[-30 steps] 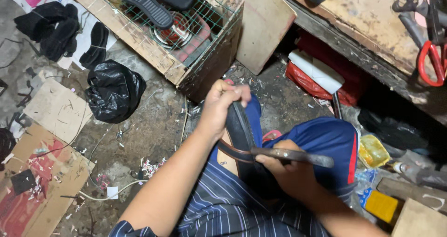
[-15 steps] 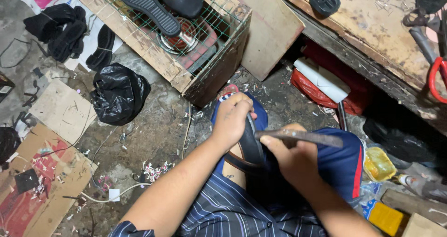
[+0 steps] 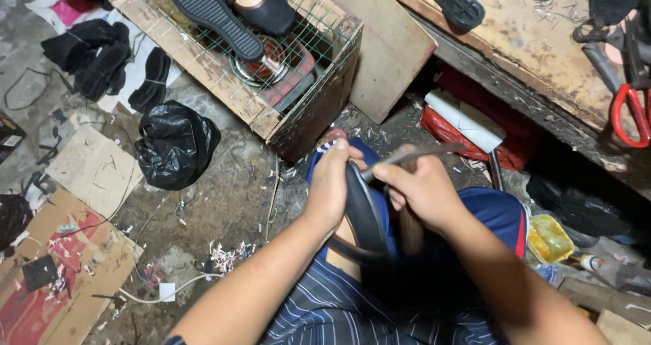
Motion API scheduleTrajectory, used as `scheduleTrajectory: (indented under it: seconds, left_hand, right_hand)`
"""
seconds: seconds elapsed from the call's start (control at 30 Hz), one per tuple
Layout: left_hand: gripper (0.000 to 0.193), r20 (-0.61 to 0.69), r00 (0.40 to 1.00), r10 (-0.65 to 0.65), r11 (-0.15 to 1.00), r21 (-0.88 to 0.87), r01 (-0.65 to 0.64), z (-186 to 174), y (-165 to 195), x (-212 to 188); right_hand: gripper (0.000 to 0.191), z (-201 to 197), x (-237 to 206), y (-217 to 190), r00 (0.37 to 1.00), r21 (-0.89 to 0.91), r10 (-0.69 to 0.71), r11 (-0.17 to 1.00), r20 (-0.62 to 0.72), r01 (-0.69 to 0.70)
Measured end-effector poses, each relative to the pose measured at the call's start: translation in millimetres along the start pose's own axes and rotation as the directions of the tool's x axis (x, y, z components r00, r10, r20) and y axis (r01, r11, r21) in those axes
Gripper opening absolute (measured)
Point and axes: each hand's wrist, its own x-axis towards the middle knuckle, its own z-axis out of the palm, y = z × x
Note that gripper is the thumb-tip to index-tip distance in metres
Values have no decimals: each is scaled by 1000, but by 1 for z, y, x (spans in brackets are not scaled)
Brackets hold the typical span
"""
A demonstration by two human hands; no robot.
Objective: The person sits on the floor of a shoe workshop and uses a rasp to file and smooth the edges of shoe soles and a sandal sole. They then fit a black rubber sole onto a shoe upper, press the parts together, and place finished shoes on a rack.
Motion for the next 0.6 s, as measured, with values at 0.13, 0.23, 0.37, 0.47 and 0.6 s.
scheduleTrajectory:
  seconds: [0.13,0.23,0.37,0.47,0.6]
  left_hand:
    - [54,133,942,-308,900,-281,334,7,22,-24]
    - [59,162,966,-201,974,-76,215,13,38,-44]
    - [56,277,960,-35,993,118,2,25,56,-67]
    - [55,337,932,133,970,151,-193,31,66,-83]
    - [47,462,822,333,854,220,-471,38,78,-104]
  right_hand:
    - [17,-5,-41,1,998,167,-44,985,-35,49]
    - [16,-7,-67,-2,990,177,-104,977,-91,119]
    - [16,-3,-94,-16,978,255,-145,950,-147,179]
    - [18,1,-119,-35,948,-109,-241,969,-206,223]
    - [28,-15,-152,-66,831,-521,-542,677,123,519]
